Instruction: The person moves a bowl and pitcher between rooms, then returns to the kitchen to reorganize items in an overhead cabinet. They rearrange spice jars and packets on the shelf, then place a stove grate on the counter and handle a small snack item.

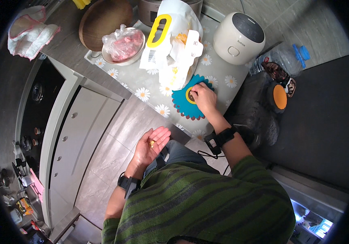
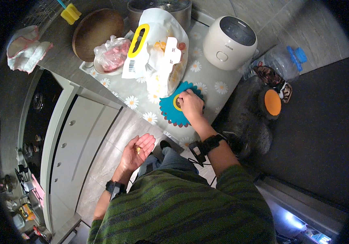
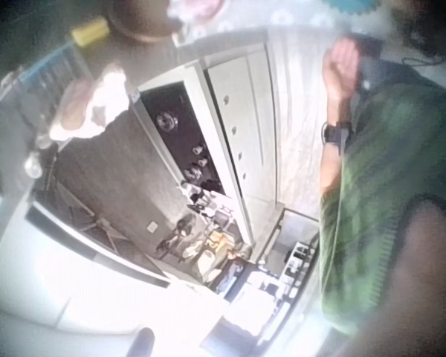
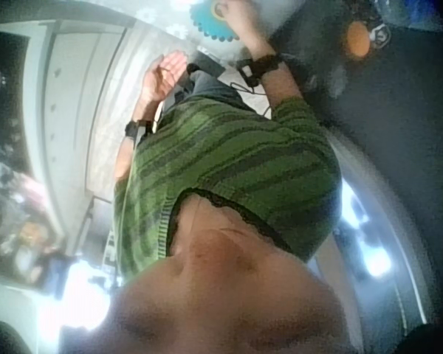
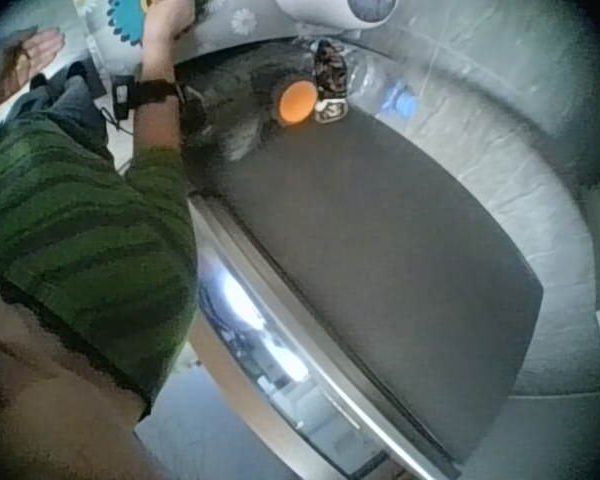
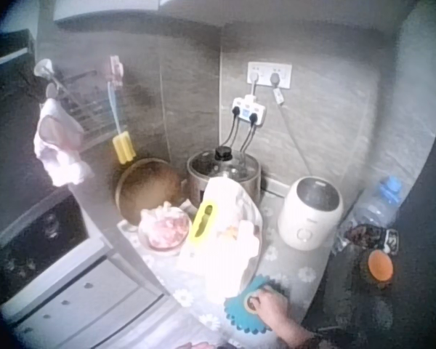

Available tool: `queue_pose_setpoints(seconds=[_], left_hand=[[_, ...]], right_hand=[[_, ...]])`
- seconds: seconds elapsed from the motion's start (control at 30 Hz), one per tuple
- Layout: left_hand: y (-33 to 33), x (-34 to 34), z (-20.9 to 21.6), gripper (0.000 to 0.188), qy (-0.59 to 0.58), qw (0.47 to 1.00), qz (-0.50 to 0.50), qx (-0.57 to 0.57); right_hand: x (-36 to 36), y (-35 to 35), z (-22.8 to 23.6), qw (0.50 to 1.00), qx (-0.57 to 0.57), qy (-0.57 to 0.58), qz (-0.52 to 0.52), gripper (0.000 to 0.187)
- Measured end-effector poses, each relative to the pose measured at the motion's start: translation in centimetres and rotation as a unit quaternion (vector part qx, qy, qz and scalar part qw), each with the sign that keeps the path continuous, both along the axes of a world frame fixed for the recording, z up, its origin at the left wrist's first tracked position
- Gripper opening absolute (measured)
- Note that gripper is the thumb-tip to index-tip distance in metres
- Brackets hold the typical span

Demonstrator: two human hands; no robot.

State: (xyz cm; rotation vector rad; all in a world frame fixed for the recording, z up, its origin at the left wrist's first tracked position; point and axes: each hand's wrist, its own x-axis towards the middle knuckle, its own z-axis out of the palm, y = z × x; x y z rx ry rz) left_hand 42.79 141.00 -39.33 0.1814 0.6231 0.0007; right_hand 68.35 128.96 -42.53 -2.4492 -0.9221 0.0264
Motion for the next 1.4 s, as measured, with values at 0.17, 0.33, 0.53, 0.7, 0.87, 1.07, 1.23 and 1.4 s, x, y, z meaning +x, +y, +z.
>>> queue_pose_setpoints(seconds=[0.17, 0.33, 0.53, 0.7, 0.87, 1.07, 1.23, 1.4], left_hand=[[-0.1, 0.3, 0.2, 0.04, 0.01, 1.0, -0.011, 0.003], [0.1, 0.8, 0.3, 0.037, 0.001, 1.0, -0.017, 0.017], [0.3, 2.3, -1.3, 0.036, 0.01, 1.0, -0.006, -0.004], [-0.4, 3.1, -2.2, 0.033, -0.017, 0.999, -0.042, 0.014], [-0.8, 3.3, -2.2, 0.032, -0.03, 0.998, -0.061, -0.002], [-1.4, 3.8, -0.6, 0.039, 0.029, 0.998, -0.053, 0.007], [-1.3, 3.6, 0.0, 0.041, 0.039, 0.998, -0.044, 0.005], [-1.2, 3.3, -0.1, 0.041, 0.038, 0.998, -0.039, 0.007]], right_hand=[[-0.3, 0.7, -0.5, 0.997, -0.071, -0.041, 0.001, 0.013], [-0.9, 0.8, 0.4, 0.999, -0.019, 0.009, 0.032, 0.013], [-9.2, 0.6, 4.1, 0.938, 0.17, 0.199, 0.228, 0.008], [-11.9, 0.5, 6.0, 0.94, 0.133, 0.108, 0.296, 0.008], [-12.0, -0.7, 5.9, 0.935, 0.182, 0.168, 0.254, 0.009], [-5.7, -2.6, 3.3, 0.97, 0.202, 0.137, 0.017, 0.008], [-2.0, -4.0, 0.7, 0.999, 0.04, 0.021, -0.015, 0.012], [-1.8, -4.1, -0.2, 1.0, 0.022, -0.012, 0.0, 0.012]])
